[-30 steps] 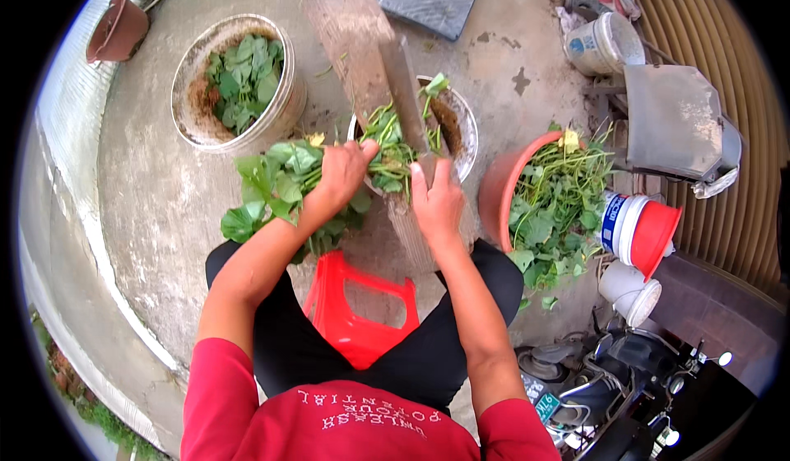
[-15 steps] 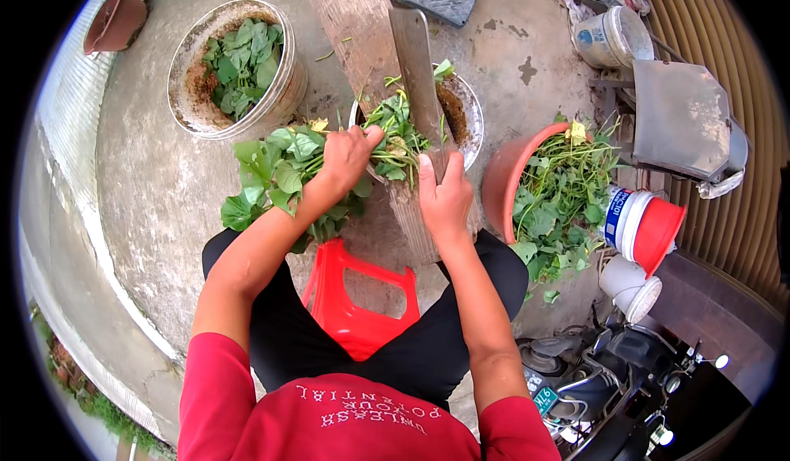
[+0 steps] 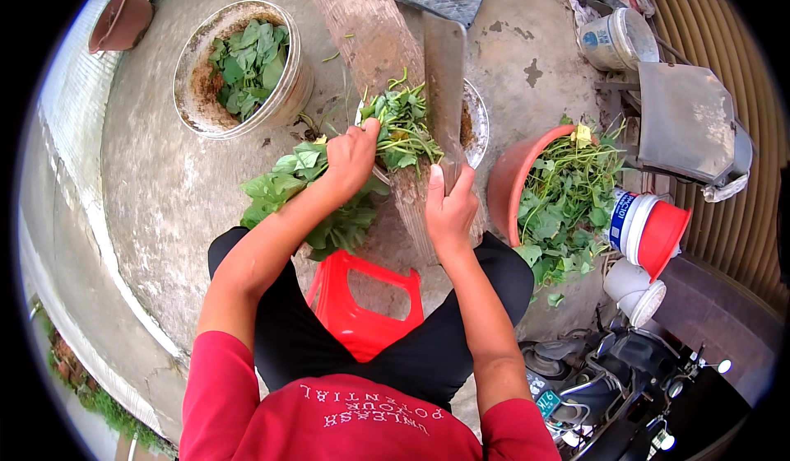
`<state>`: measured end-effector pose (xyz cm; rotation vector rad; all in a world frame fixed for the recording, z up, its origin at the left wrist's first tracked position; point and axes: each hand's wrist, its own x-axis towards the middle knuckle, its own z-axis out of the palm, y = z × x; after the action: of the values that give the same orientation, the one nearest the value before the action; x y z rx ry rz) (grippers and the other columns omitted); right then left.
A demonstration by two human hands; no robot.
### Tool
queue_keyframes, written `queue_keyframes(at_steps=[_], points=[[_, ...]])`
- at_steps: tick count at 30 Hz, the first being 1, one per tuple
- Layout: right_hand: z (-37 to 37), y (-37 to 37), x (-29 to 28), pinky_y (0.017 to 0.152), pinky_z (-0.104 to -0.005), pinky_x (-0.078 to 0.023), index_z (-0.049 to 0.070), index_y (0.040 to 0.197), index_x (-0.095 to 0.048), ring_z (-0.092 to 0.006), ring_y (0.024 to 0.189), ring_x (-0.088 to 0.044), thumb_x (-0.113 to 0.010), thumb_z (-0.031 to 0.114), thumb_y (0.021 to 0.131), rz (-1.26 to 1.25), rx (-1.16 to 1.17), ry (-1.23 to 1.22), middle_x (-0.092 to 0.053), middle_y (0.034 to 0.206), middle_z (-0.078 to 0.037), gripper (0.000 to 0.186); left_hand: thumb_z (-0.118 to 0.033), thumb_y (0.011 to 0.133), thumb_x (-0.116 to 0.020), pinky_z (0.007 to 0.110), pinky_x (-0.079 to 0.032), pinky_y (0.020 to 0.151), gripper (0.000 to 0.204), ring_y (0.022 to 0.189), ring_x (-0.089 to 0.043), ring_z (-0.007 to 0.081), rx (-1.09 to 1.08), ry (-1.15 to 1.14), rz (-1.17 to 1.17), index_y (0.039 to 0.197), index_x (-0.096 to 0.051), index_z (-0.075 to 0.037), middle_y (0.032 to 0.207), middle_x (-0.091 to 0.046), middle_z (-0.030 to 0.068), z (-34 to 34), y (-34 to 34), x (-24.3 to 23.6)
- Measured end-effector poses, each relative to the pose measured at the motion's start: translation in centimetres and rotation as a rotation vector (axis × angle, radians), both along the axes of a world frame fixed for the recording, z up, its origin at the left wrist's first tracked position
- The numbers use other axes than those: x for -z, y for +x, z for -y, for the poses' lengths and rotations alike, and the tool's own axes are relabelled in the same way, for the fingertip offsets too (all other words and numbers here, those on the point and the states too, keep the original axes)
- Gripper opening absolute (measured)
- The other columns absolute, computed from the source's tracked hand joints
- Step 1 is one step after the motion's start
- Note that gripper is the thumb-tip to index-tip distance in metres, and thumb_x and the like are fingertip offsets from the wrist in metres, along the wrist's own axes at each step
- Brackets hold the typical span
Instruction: The person chops a bundle of green leafy vegetables on a wooden block using a cleaver, then gathers the pieces and places them into a red plastic basin.
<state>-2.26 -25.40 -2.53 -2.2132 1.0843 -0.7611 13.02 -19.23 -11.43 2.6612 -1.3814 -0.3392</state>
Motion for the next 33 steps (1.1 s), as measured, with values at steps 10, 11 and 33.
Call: queue_keyframes(at_steps=[10, 11, 33], points=[[0.5, -0.6, 2.6, 0.052, -0.0509, -0.043, 0.003, 0.099, -0.044, -0.043, 0.06, -0.058, -0.054, 0.03, 0.089, -0.358, -0.032, 0.115, -0.059, 0.065, -0.022, 0.031, -0.01, 0.083, -0.051, 0.038, -0.051, 0.047, 0.018, 0.061, -0.066, 0.0281, -0.067, 0.083, 0.045, 0.098, -0.042, -0.006, 0.074, -0.062, 0.014, 0.2, -1.3, 1.7], [0.2, -0.3, 1.5, 0.052, -0.0503, -0.043, 0.002, 0.099, -0.043, -0.0428, 0.06, -0.058, -0.054, 0.03, 0.089, -0.261, -0.008, 0.116, -0.059, 0.065, -0.022, 0.032, -0.01, 0.083, -0.051, 0.038, -0.051, 0.047, 0.018, 0.061, -0.066, 0.0281, -0.067, 0.092, 0.041, 0.098, -0.042, -0.006, 0.074, -0.062, 0.014, 0.1, -1.3, 1.8], [-0.7, -1.9, 1.4, 0.055, -0.0545, -0.04, 0.001, 0.103, -0.039, -0.0457, 0.061, -0.057, -0.05, 0.032, 0.09, -0.462, 0.01, 0.229, -0.058, 0.065, -0.025, 0.035, -0.009, 0.083, -0.05, 0.036, -0.049, 0.044, 0.019, 0.056, -0.064, 0.0239, 0.008, 0.011, 0.083, 0.101, -0.045, -0.006, 0.072, -0.061, 0.0113, 0.4, -1.0, 1.6]])
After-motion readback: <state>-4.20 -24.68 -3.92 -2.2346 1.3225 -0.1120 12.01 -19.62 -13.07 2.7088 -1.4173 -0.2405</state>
